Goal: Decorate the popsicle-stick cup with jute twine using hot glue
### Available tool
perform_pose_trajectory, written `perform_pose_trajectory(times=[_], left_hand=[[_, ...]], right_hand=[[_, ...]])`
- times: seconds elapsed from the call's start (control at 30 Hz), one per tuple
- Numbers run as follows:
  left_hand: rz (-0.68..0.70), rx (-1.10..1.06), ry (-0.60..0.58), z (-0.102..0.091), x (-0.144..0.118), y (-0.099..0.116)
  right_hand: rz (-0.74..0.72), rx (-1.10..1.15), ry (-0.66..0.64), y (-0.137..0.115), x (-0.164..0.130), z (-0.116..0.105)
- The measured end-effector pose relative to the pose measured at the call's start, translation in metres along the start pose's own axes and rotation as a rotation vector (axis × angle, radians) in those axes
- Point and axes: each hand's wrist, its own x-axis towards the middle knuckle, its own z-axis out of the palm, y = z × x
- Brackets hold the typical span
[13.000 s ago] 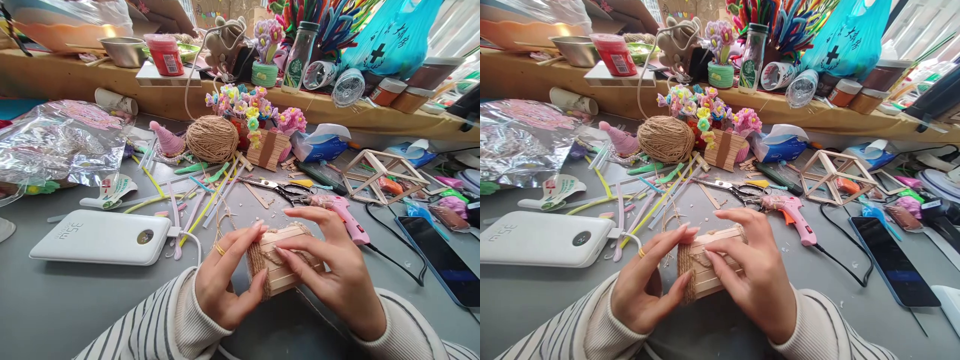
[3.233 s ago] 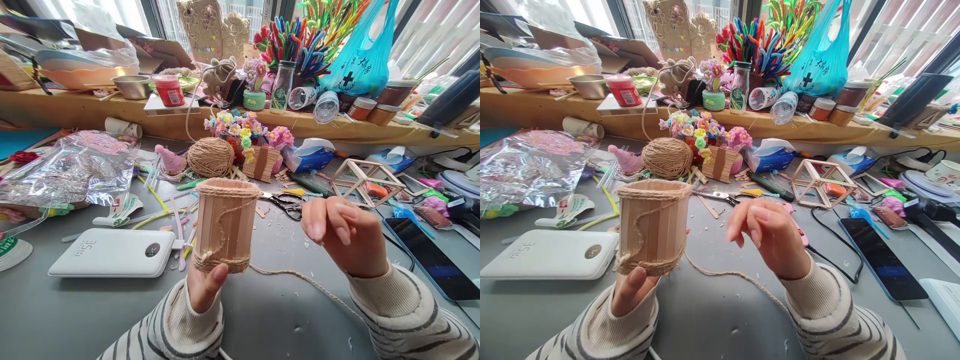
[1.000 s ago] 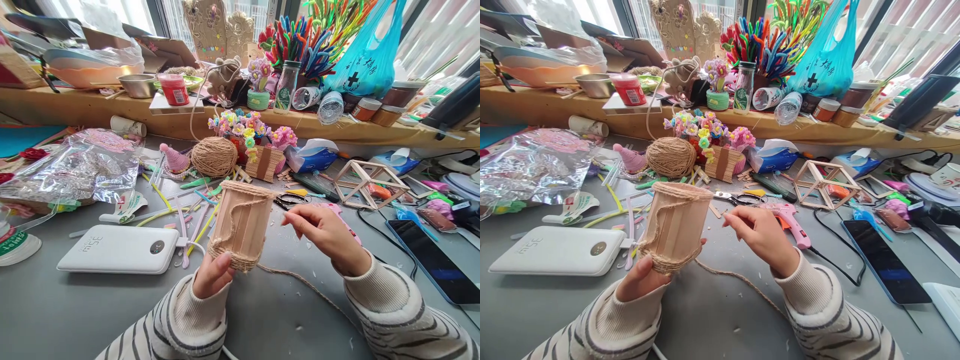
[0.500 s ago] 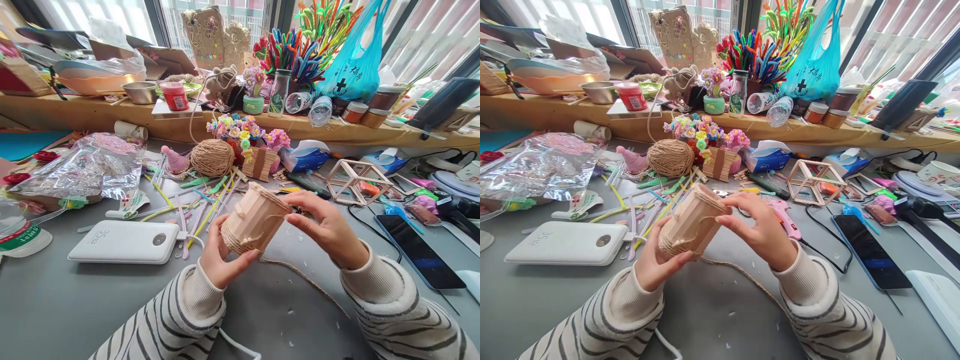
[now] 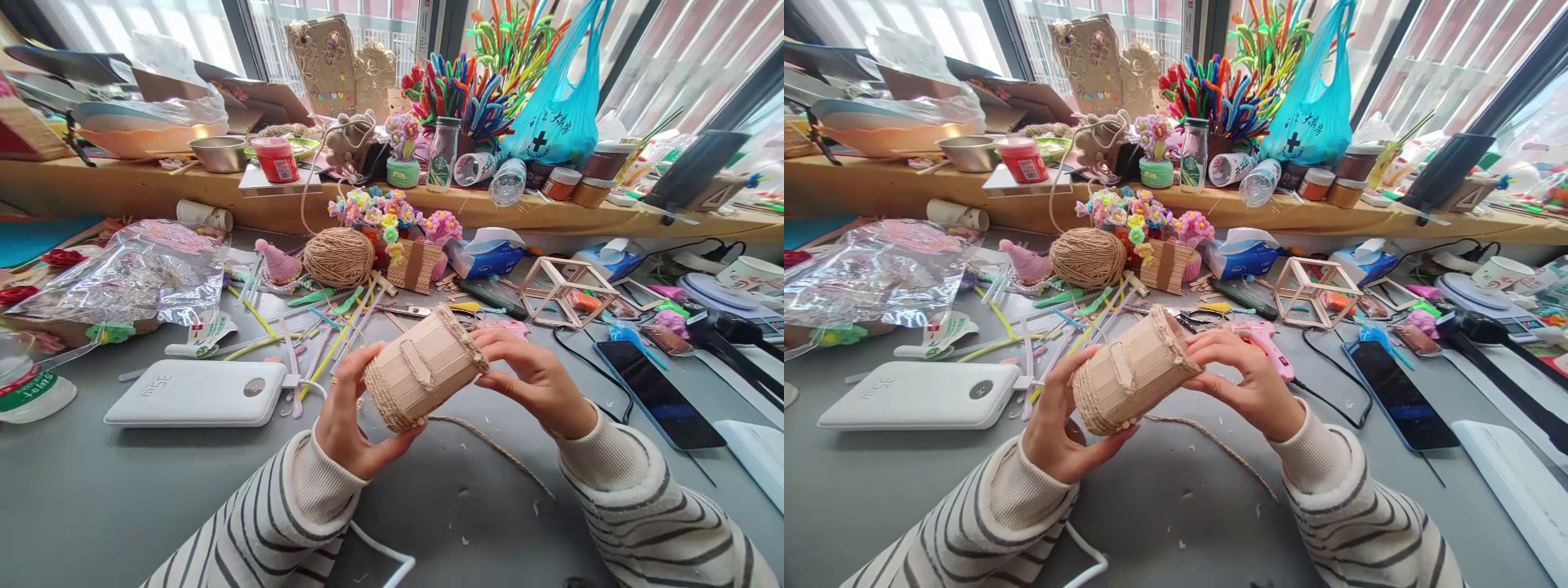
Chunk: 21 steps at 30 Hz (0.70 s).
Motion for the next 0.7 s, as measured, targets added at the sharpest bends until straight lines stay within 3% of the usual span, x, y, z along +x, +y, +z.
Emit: perform_pose_trajectory(times=[0.1, 0.17, 0.3, 0.47, 0.57, 0.7], left_hand=[[0.047, 0.033, 0.062, 0.006, -0.001, -0.001], [-0.009, 0.041, 0.108, 0.014, -0.004, -0.007], [-0.123, -0.028, 0.034, 0.025, -0.012, -0.026], [-0.075, -0.011, 0.022, 0.012, -0.015, -0.038], [-0.057, 0.002, 0.002, 0.005, -0.015, -0.037], [-0.059, -0.043, 0.063, 0.006, -0.016, -0.035]], right_hand=[[-0.028, 0.022, 0.021, 0.001, 0.004, -0.001], [-0.054, -0.011, 0.031, -0.001, 0.012, -0.002], [-0.173, -0.263, 0.01, -0.003, 0.037, -0.004], [-0.272, -0.429, -0.15, 0.009, 0.055, -0.003], [-0.266, -0.433, -0.178, 0.019, 0.051, 0.0], [-0.233, -0.443, -0.202, 0.025, 0.04, -0.003]])
